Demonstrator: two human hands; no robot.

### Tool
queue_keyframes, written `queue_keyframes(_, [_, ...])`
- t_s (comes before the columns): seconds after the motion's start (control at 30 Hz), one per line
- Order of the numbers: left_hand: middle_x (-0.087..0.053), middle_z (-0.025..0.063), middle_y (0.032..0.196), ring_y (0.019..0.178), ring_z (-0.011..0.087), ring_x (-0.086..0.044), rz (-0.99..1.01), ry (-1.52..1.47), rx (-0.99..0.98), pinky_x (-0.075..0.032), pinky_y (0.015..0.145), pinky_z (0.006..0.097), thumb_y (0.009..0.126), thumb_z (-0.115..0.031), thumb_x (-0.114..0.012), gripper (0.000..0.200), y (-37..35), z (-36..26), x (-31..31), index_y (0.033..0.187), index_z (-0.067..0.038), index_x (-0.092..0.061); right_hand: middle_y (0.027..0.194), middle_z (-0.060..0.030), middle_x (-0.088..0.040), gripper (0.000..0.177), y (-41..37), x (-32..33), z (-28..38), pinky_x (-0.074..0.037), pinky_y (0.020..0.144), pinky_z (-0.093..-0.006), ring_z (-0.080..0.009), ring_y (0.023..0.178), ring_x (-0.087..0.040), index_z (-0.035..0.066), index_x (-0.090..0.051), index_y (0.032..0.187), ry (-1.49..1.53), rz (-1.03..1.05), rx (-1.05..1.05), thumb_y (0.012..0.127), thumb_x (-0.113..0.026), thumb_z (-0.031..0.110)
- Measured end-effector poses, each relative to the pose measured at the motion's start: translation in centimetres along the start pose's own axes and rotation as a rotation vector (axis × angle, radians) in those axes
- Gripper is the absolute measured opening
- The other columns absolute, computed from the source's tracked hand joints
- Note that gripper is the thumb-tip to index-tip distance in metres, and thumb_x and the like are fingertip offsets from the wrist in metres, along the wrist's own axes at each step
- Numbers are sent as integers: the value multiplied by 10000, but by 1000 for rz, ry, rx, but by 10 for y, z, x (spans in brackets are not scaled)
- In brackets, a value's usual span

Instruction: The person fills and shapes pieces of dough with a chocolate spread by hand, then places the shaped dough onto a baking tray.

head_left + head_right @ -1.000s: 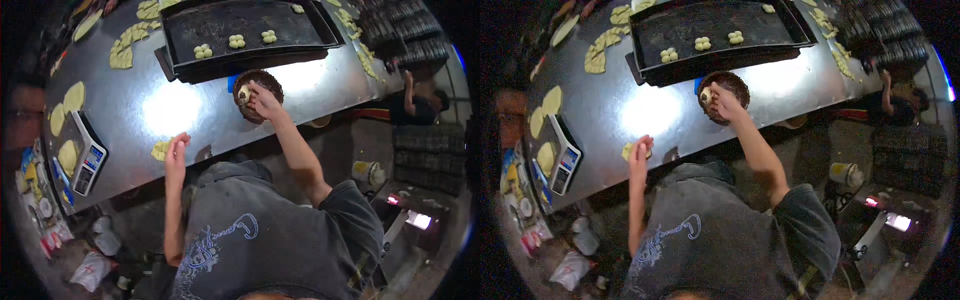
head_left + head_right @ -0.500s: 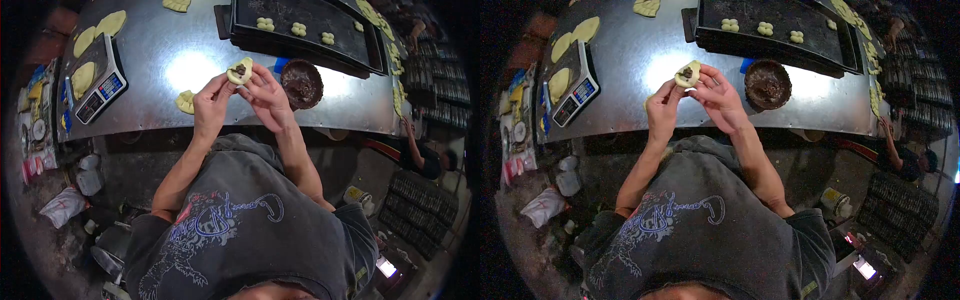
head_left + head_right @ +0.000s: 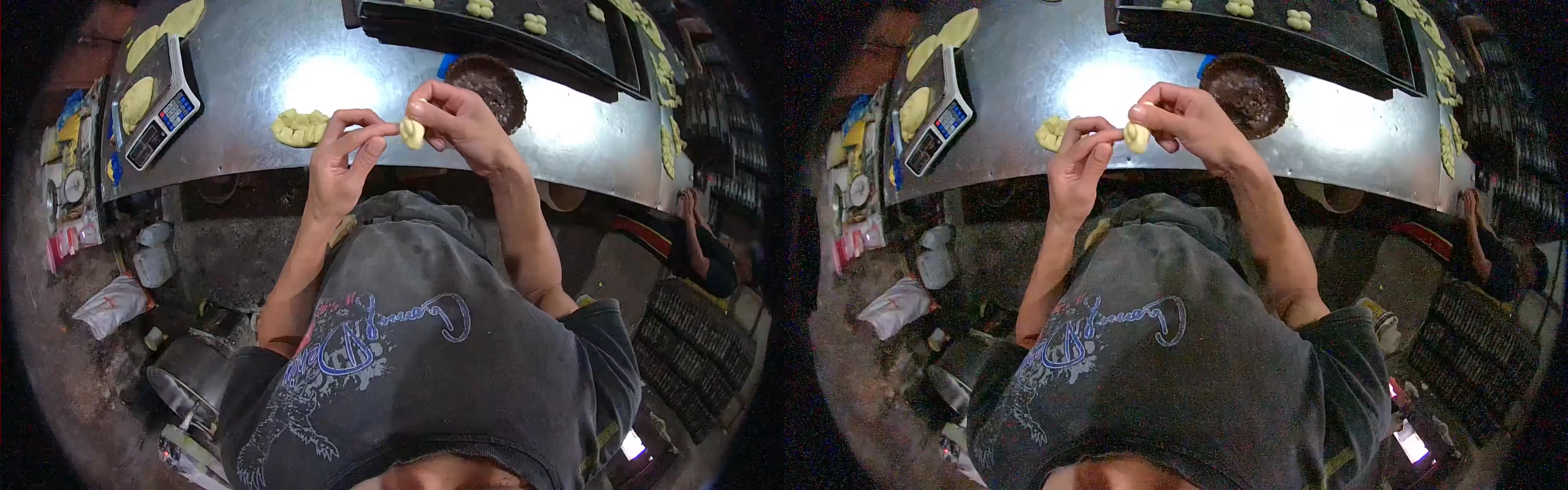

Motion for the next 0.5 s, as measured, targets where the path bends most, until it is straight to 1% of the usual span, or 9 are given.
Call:
queue_keyframes(0.07, [-595, 68, 1181, 1048, 164, -575, 7, 139, -80, -488, 866, 292, 979, -209, -675, 290, -5, -1, -11, 1200, -26, -716, 779, 15, -614, 237, -5, 3, -1, -401, 550, -206, -43, 629, -495, 37, -643, 960, 7, -48, 74, 971, -701, 267])
queue_keyframes(0.17, [-604, 52, 1180, 1014, 139, -581, -210, 17, -50, -500, 832, 282, 987, -207, -668, 299, -10, -7, -32, 1230, -36, -699, 799, -3, -632, 230, -10, 5, -7, -417, 560, -200, -51, 630, -509, 35, -629, 1007, 90, -136, 187, 974, -696, 253])
queue_keyframes(0.2, [-607, 50, 1178, 1007, 130, -581, -235, -32, 33, -500, 830, 279, 992, -209, -661, 299, -11, -4, -37, 1235, -37, -695, 805, -9, -638, 232, -13, 6, -9, -422, 562, -198, -52, 628, -512, 36, -623, 1024, 131, -170, 224, 975, -695, 250])
queue_keyframes(0.23, [-611, 47, 1176, 1000, 121, -582, -261, -82, 117, -500, 828, 276, 998, -211, -655, 300, -13, -1, -42, 1241, -39, -690, 803, -14, -639, 226, -16, 4, -9, -421, 552, -196, -51, 614, -514, 45, -604, 1039, 53, -157, 242, 978, -689, 246])
queue_keyframes(0.3, [-622, 45, 1173, 990, 95, -581, -278, -163, 229, -489, 846, 261, 1018, -214, -628, 275, -16, 6, -44, 1213, -32, -696, 795, -11, -634, 220, -27, -3, -12, -414, 544, -198, -53, 599, -511, 47, -600, 1016, 40, -66, 46, 985, -679, 250])
queue_keyframes(0.37, [-629, 41, 1155, 986, 100, -586, -229, -242, 171, -482, 866, 257, 1021, -216, -622, 265, -17, 9, -44, 1186, -25, -703, 809, -17, -633, 221, -31, -3, -26, -404, 534, -200, -56, 600, -508, 56, -597, 983, 111, 49, -185, 986, -676, 262])
queue_keyframes(0.43, [-643, 27, 1072, 950, 103, -587, -235, -291, 93, -468, 854, 250, 1005, -214, -648, 228, -16, 0, -41, 1098, -22, -726, 819, -19, -629, 215, -29, 3, -36, -406, 546, -205, -61, 613, -505, 60, -608, 984, 257, 111, -183, 982, -680, 262])
queue_keyframes(0.47, [-642, 26, 1050, 940, 102, -583, -234, -264, 104, -466, 837, 250, 993, -215, -664, 221, -16, 3, -39, 1083, -24, -731, 824, -21, -627, 212, -24, 3, -36, -407, 552, -207, -63, 619, -504, 62, -613, 985, 325, 149, -184, 980, -683, 262])
queue_keyframes(0.5, [-641, 25, 1029, 929, 101, -579, -234, -236, 116, -464, 820, 250, 982, -216, -680, 215, -17, 12, -34, 1067, -26, -736, 867, -25, -619, 236, -22, 2, -32, -438, 635, -214, -80, 726, -536, 43, -650, 1104, 249, 95, -150, 974, -687, 236])
Point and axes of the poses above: each hand's wrist, its own y-axis towards the middle knuckle, its own x-axis out of the back of the hand, z = x × y, the point moved 6 cm from there along y, towards the middle knuckle
